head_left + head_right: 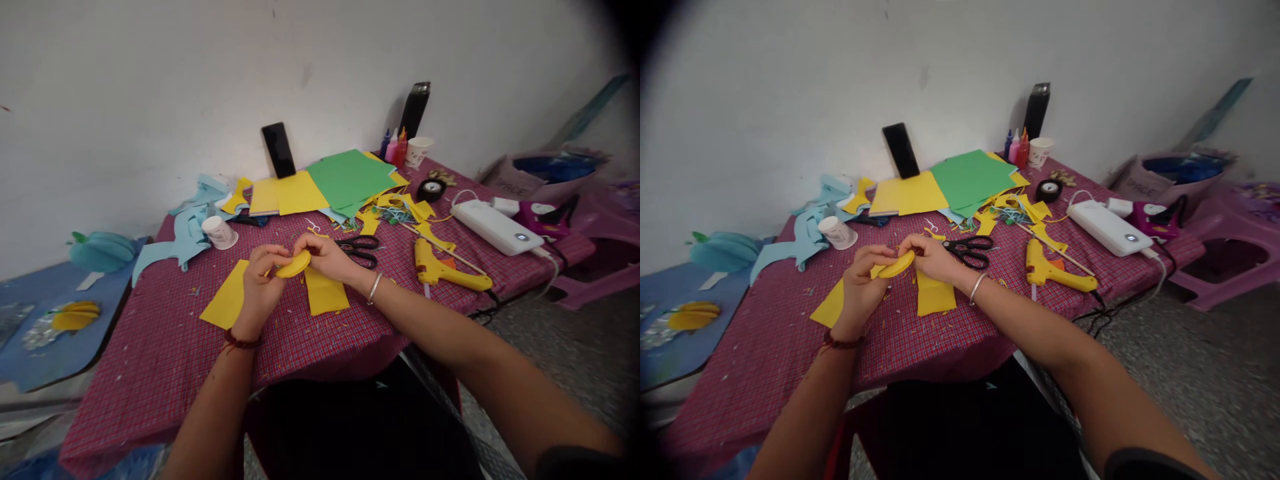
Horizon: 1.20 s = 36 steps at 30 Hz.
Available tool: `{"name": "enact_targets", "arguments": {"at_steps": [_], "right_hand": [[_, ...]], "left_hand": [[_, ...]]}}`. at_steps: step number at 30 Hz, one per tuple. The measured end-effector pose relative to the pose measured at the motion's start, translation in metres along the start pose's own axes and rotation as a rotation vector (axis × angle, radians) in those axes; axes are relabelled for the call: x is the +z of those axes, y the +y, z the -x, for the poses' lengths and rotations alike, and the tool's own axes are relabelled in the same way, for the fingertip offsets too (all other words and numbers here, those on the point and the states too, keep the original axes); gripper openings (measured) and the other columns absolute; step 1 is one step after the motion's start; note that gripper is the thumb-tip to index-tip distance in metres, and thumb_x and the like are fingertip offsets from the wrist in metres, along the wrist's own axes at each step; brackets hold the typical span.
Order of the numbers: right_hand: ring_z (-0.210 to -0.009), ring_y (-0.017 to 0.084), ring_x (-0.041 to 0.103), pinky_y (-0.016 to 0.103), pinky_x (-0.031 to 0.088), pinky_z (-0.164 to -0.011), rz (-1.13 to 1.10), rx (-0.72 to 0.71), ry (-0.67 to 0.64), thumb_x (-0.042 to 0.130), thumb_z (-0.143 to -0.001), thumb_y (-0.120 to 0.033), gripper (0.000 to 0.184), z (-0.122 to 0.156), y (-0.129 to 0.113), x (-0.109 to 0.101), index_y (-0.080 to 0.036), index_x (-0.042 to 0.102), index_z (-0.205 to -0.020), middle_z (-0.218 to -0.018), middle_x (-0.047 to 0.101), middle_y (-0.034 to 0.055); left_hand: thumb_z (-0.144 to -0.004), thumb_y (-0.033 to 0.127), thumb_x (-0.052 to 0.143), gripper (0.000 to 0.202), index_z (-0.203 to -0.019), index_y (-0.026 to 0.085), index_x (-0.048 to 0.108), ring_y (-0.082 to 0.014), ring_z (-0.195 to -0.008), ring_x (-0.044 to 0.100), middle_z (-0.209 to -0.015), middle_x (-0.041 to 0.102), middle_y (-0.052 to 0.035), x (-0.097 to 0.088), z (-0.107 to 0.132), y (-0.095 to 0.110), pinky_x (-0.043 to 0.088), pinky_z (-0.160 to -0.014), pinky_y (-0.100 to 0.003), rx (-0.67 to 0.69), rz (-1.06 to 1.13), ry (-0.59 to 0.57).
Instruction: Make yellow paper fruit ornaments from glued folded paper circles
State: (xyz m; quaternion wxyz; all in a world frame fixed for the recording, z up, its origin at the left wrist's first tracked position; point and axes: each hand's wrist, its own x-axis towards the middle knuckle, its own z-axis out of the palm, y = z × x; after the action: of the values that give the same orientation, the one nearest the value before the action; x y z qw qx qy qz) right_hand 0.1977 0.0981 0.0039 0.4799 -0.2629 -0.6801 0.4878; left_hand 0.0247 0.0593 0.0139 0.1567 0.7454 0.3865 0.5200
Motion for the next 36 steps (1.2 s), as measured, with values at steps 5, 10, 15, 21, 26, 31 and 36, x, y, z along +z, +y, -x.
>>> {"name": "enact_targets", "arguments": {"at_steps": [5, 10, 15, 21, 26, 31, 36], "right_hand": [[-0.081, 0.013, 0.054, 0.029, 0.043, -0.079, -0.015, -0.012, 0.039, 0.059, -0.077, -0.009, 0.011, -0.001, -0.002, -0.001, -0.019, 0.056, -0.077, -0.084, 0.058, -0.0012], [-0.069, 0.011, 0.051, 0.024, 0.042, -0.065, -0.055, 0.081, 0.037, 0.062, -0.077, -0.013, 0.011, 0.000, -0.003, 0.001, -0.019, 0.053, -0.078, -0.075, 0.054, -0.0036], [-0.054, 0.008, 0.046, 0.020, 0.037, -0.049, -0.129, 0.222, -0.024, 0.057, -0.081, -0.014, 0.010, 0.002, -0.007, 0.004, -0.020, 0.052, -0.087, -0.069, 0.053, -0.0058], [-0.049, 0.005, 0.048, 0.018, 0.038, -0.047, -0.198, 0.258, -0.055, 0.052, -0.078, -0.007, 0.015, 0.004, -0.010, 0.002, -0.019, 0.059, -0.084, -0.066, 0.055, -0.0062], [-0.048, 0.004, 0.051, 0.017, 0.040, -0.047, -0.230, 0.280, -0.005, 0.050, -0.075, -0.005, 0.016, 0.005, -0.009, 0.002, -0.018, 0.058, -0.076, -0.066, 0.056, -0.0065], [-0.048, 0.004, 0.052, 0.016, 0.039, -0.047, -0.238, 0.280, 0.008, 0.051, -0.074, -0.005, 0.014, 0.004, -0.008, 0.002, -0.018, 0.058, -0.075, -0.067, 0.057, -0.0064], [-0.049, 0.005, 0.052, 0.018, 0.040, -0.049, -0.243, 0.267, 0.030, 0.052, -0.073, -0.005, 0.014, 0.003, -0.005, 0.000, -0.018, 0.056, -0.075, -0.067, 0.056, -0.0064]], "left_hand": [[-0.073, 0.011, 0.068, 0.028, -0.096, 0.026, 0.071, -0.0212, -0.100, 0.059, -0.100, 0.067, -0.0029, 0.000, 0.000, 0.000, 0.043, -0.092, -0.037, -0.066, -0.039, 0.043], [-0.077, 0.018, 0.067, 0.016, -0.093, 0.021, 0.068, -0.0155, -0.077, 0.062, -0.085, 0.068, -0.0014, 0.006, 0.005, 0.000, 0.047, -0.074, -0.028, -0.275, 0.150, 0.155], [-0.071, 0.020, 0.070, 0.011, -0.082, 0.019, 0.065, -0.0105, -0.065, 0.058, -0.075, 0.065, 0.0015, 0.010, 0.004, -0.001, 0.044, -0.061, -0.022, -0.575, 0.545, 0.112], [-0.067, 0.021, 0.060, 0.012, -0.078, 0.019, 0.063, -0.0085, -0.049, 0.050, -0.062, 0.059, 0.0027, 0.008, -0.002, -0.001, 0.036, -0.043, -0.019, -0.703, 0.753, 0.057], [-0.064, 0.018, 0.057, 0.011, -0.075, 0.020, 0.059, -0.0091, -0.048, 0.054, -0.065, 0.061, 0.0020, 0.006, -0.003, -0.001, 0.041, -0.045, -0.021, -0.723, 0.814, 0.037], [-0.066, 0.017, 0.060, 0.006, -0.070, 0.020, 0.057, -0.0090, -0.051, 0.055, -0.064, 0.060, 0.0026, 0.005, -0.003, 0.000, 0.043, -0.047, -0.021, -0.691, 0.838, 0.028], [-0.068, 0.017, 0.064, 0.006, -0.072, 0.020, 0.059, -0.0083, -0.048, 0.056, -0.063, 0.060, 0.0035, 0.007, -0.003, 0.002, 0.044, -0.047, -0.021, -0.673, 0.834, 0.045]]}}
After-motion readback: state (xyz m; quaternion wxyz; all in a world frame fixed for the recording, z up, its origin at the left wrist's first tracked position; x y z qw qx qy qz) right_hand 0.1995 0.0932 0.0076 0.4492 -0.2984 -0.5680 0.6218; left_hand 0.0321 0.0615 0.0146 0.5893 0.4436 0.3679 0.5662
